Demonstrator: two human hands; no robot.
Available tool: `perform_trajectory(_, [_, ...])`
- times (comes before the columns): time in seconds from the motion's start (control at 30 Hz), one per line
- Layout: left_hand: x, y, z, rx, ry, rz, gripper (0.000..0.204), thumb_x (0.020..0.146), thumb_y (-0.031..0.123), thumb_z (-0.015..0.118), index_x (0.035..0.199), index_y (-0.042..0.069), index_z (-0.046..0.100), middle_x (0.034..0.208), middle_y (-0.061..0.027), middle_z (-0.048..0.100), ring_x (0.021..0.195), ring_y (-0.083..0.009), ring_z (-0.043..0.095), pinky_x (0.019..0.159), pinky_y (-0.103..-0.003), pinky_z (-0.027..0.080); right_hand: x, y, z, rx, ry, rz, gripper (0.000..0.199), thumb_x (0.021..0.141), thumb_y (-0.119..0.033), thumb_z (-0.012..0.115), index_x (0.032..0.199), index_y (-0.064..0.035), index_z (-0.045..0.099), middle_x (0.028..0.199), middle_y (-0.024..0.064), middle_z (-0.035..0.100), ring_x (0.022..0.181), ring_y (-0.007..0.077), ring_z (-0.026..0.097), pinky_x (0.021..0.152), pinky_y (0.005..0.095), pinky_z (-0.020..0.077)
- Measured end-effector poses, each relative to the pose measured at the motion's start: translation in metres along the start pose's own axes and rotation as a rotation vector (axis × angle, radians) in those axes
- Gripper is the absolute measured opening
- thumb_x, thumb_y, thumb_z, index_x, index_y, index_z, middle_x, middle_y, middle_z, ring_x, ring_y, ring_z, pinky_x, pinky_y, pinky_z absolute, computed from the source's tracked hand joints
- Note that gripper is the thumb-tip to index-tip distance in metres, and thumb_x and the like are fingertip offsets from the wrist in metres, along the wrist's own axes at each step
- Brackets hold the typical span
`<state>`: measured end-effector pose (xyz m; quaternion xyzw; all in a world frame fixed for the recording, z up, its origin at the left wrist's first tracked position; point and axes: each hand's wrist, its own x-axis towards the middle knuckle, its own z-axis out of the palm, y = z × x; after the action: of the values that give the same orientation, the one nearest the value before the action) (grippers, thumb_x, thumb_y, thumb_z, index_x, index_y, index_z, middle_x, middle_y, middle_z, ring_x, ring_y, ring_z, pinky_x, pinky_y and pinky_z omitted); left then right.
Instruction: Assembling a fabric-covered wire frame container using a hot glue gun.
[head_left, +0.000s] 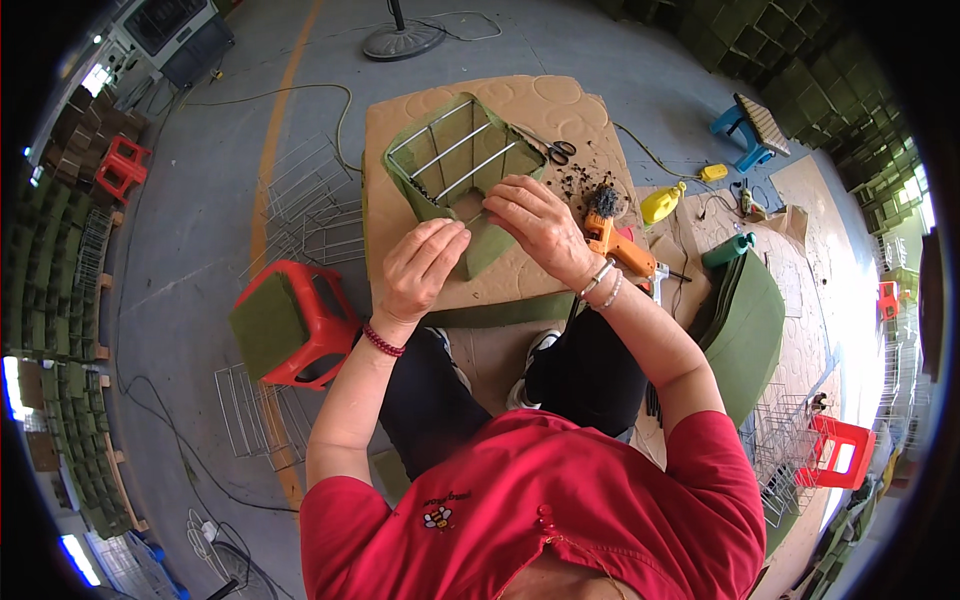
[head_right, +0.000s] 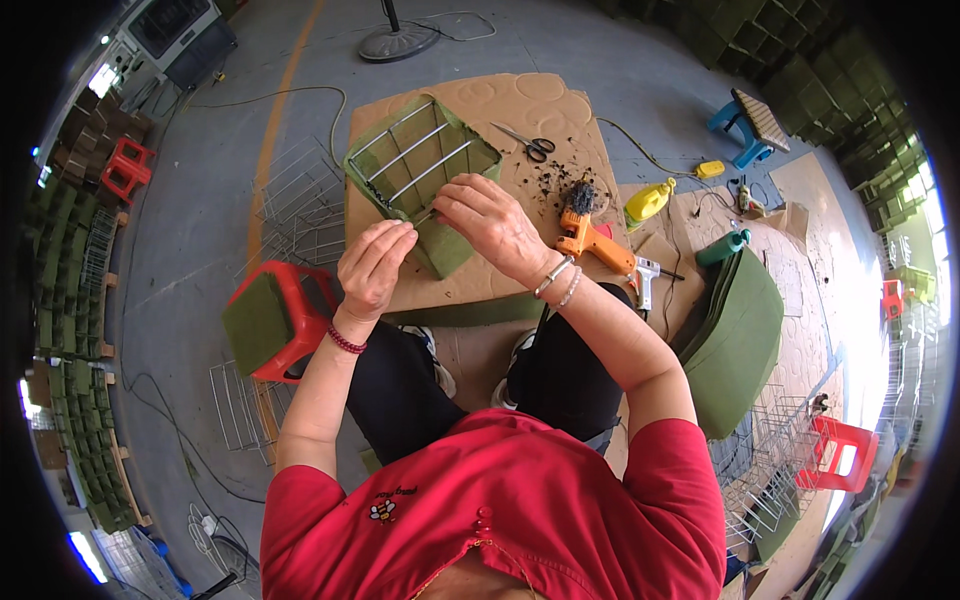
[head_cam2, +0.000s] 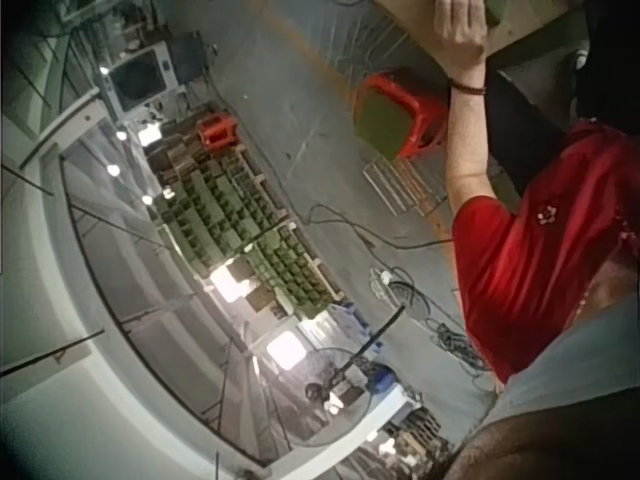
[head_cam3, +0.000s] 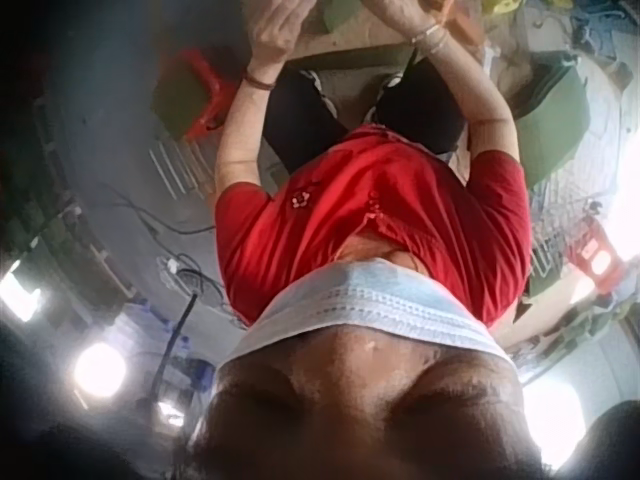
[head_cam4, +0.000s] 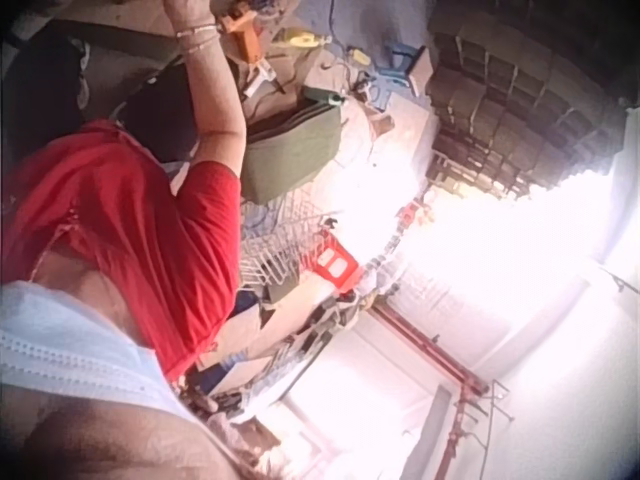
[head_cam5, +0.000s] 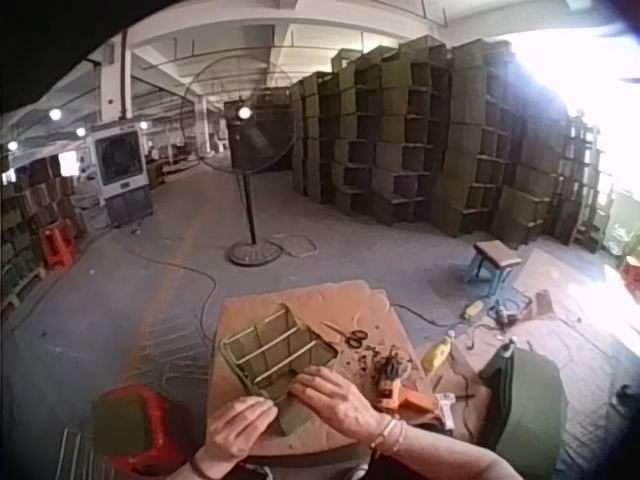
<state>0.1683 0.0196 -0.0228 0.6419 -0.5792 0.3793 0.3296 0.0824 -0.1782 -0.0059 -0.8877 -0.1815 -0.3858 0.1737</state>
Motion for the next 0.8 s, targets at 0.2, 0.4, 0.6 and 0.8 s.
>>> perform_trajectory(0.2, [0.007,-0.005,-0.003,-0.03,-0.077,-0.005,0.029,0.072,-0.002,0.07,0.101,0.002,0.07,0.098,-0.0084,0.069,0.093,-0.026,0.067,0.081,-0.036,0.057,0.005,0.001,-0.003,0.049,-0.039,0.001,0.027,0.077,-0.006,0.073,0.102,-0.0001,0.063,0.105,0.0121,0.065,0.102,0.0298,0.062,0.087,0.0381,0.0528])
perform_trajectory(0.4, [0.021,-0.006,-0.008,-0.066,-0.308,-0.044,0.042,0.082,0.001,0.06,0.124,-0.002,0.059,0.094,-0.0094,0.063,0.096,-0.0251,0.06,0.088,-0.04,0.05,0.012,0.019,-0.015,0.006,-0.192,-0.154,0.027,0.077,-0.008,0.062,0.102,0.0001,0.061,0.098,0.0108,0.063,0.094,0.0274,0.062,0.082,0.037,0.0534])
perform_trajectory(0.6, [0.058,0.015,0.015,-0.132,-0.352,-0.261,0.051,0.081,-0.002,0.07,0.13,0.001,0.058,0.086,-0.0121,0.062,0.084,-0.028,0.062,0.076,-0.04,0.049,0.027,0.065,-0.029,-0.25,-0.436,-0.383,0.025,0.079,-0.009,0.059,0.103,-0.0014,0.061,0.097,0.0106,0.063,0.092,0.0259,0.063,0.082,0.0343,0.0541])
perform_trajectory(0.8, [0.061,0.005,0.016,-0.124,-0.297,-0.35,0.042,0.082,-0.001,0.071,0.123,0.001,0.064,0.088,-0.0136,0.067,0.079,-0.0277,0.066,0.069,-0.038,0.053,0.018,0.043,-0.034,-0.198,-0.259,-0.106,0.043,0.082,-0.007,0.06,0.125,0.0013,0.059,0.127,0.0159,0.061,0.121,0.0311,0.057,0.105,0.0389,0.0478])
